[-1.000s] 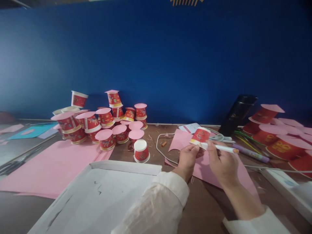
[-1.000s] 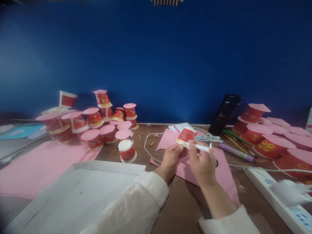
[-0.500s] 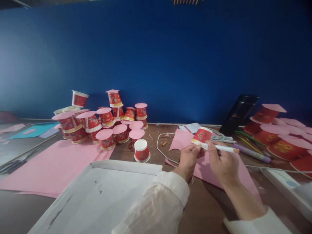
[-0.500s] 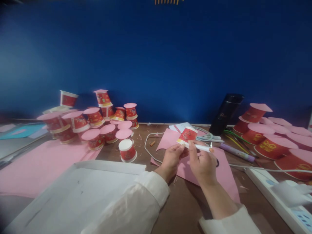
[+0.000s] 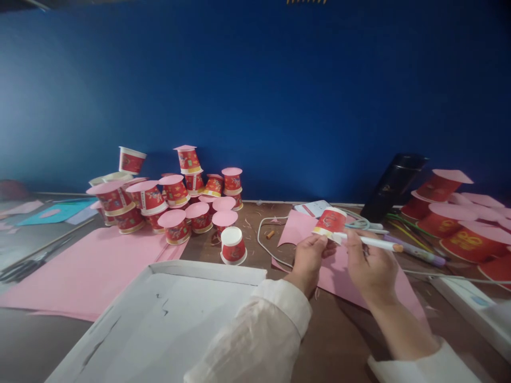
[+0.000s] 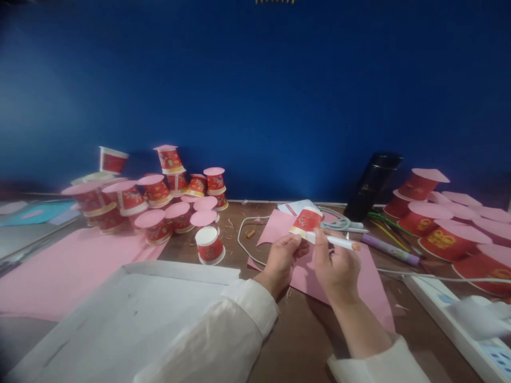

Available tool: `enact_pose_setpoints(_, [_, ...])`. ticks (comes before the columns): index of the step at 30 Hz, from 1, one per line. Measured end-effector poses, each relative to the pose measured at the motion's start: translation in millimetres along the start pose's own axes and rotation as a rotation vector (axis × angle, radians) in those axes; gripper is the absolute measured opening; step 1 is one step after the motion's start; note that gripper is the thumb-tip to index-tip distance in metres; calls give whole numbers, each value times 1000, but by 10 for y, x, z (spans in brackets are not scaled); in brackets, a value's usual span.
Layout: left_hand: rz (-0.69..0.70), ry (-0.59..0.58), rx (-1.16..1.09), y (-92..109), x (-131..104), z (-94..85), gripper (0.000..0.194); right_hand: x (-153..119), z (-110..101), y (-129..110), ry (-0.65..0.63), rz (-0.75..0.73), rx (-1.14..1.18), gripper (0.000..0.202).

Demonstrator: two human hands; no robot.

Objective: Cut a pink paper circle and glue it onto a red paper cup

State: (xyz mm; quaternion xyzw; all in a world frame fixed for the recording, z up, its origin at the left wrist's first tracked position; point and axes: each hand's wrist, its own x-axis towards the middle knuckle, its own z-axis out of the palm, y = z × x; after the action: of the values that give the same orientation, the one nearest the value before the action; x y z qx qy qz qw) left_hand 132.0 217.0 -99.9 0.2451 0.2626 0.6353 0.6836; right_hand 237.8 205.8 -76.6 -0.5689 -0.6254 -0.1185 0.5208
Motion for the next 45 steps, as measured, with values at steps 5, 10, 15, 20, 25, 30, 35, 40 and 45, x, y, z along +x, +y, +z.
enact_pose_setpoints(5, [-14, 10, -25, 8, 10, 3, 42, 2, -7, -20, 1, 2, -9, 46])
enact_pose_setpoints(10, [-3, -5, -26, -11, 23, -11, 42, -1, 16, 0, -10, -70, 7, 47])
enact_pose_setpoints(15, [-12, -3, -21, -3, 13, -5, 42, 3, 24, 30, -3, -58, -10, 45])
enact_pose_setpoints(20, [-14, 1, -34, 8, 9, 0, 41, 5, 29, 43, 32, -84, -34, 45])
enact_pose_setpoints(25, [-9, -8, -29, -4, 8, -7, 40, 5, 22, 20, 16, -79, -11, 46])
enact_pose_setpoints(30, [-12, -16, -7, 4, 0, -1, 43, 8, 7, 2, -27, -62, -1, 52])
enact_pose_setpoints(35, [-21, -9, -9, 23, -8, 5, 43, 14, -3, -4, -49, -15, -29, 51])
enact_pose_setpoints(40, [-13, -3, -14, 23, -1, -1, 42, 13, -4, -7, 5, -20, -37, 48])
enact_pose_setpoints(45, [-7, -15, -13, 14, 6, -7, 42, 8, -2, -7, -14, -26, -43, 48])
